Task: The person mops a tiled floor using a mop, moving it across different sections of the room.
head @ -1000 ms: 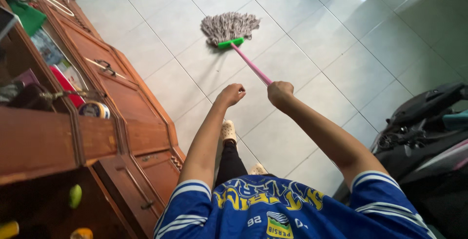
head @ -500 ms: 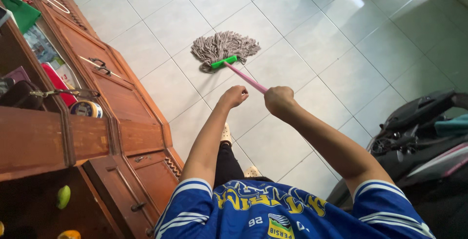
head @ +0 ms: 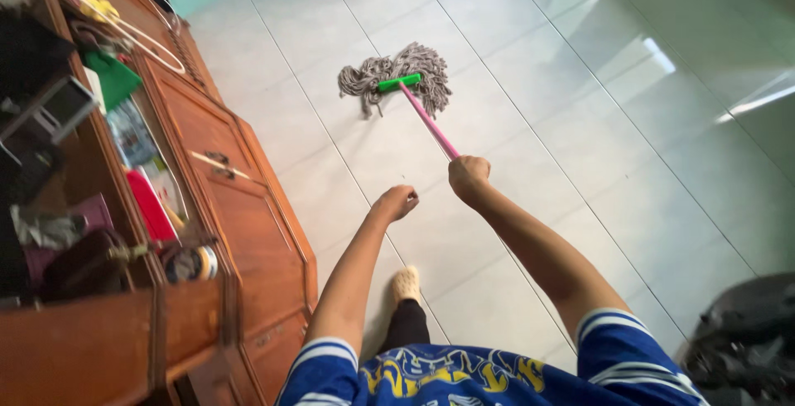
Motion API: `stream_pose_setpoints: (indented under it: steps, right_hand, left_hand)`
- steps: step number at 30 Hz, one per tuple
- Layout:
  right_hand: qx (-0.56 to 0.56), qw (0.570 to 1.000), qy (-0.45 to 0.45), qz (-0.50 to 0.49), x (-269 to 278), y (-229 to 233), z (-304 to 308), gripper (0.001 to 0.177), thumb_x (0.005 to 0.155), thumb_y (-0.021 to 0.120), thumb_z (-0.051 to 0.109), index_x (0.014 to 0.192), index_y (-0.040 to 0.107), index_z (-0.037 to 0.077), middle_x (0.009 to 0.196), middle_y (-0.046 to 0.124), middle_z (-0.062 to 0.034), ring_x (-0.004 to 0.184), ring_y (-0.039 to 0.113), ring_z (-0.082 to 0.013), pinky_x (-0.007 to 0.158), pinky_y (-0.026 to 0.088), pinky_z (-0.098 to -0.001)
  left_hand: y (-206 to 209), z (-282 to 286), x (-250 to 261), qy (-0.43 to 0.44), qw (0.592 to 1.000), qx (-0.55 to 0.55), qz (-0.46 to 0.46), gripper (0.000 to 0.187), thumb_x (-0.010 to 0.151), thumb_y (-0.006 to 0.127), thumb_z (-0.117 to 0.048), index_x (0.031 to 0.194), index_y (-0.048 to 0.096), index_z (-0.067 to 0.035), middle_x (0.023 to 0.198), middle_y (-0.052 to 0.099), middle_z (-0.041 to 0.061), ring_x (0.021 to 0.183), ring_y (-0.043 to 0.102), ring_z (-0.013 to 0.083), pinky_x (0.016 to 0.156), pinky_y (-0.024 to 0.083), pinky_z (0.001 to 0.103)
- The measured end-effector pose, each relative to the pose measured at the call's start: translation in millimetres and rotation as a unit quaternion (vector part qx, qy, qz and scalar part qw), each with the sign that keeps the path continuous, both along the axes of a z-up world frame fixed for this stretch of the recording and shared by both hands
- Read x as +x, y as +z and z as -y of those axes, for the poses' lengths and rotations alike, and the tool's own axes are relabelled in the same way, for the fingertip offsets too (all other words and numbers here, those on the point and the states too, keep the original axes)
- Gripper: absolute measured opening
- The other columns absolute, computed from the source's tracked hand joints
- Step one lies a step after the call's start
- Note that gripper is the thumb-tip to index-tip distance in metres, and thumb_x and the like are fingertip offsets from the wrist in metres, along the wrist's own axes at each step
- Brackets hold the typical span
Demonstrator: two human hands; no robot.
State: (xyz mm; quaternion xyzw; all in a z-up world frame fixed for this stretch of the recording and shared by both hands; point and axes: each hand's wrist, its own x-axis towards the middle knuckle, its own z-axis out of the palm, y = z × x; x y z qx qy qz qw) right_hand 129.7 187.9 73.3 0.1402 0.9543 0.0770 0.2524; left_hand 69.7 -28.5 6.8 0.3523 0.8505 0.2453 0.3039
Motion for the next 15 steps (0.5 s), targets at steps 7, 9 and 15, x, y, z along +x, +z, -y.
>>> stream_pose_setpoints:
  steps: [7, 9, 15]
  right_hand:
    - [-0.038, 0.994, -0.052, -0.088, -158, -72, 5, 0.02, 0.096, 0.06, 0.02, 0.103, 0.078, 0.014, 0.096, 0.075, -0.0048, 0.083, 0.076, -0.0213, 0.053, 0.055, -0.0379]
    - [-0.054, 0.993, -0.064, -0.082, -199, -77, 17, 0.02, 0.096, 0.06, 0.02, 0.103, 0.078, 0.014, 0.096, 0.076, -0.0048, 0.084, 0.076, -0.0211, 0.053, 0.055, -0.0378]
    - [-0.076, 0.991, -0.082, -0.074, -253, -82, 48, 0.022, 0.095, 0.061, 0.019, 0.108, 0.074, 0.007, 0.099, 0.074, -0.0064, 0.081, 0.075, -0.0215, 0.051, 0.055, -0.0388]
  left_hand:
    - [10, 14, -118, 0.038, 0.999, -0.01, -0.027, 0.025, 0.091, 0.07, -0.025, 0.109, 0.073, -0.008, 0.116, 0.073, 0.015, 0.109, 0.069, 0.0328, 0.094, 0.055, 0.042]
    - [16, 23, -137, 0.065, 0.997, -0.02, -0.024, 0.026, 0.09, 0.069, -0.024, 0.11, 0.073, -0.008, 0.118, 0.072, 0.015, 0.109, 0.068, 0.0333, 0.094, 0.054, 0.042]
    - [6, 61, -153, 0.103, 0.994, -0.035, -0.007, 0.026, 0.095, 0.066, -0.028, 0.109, 0.073, -0.008, 0.114, 0.072, 0.016, 0.106, 0.068, 0.0345, 0.094, 0.054, 0.042]
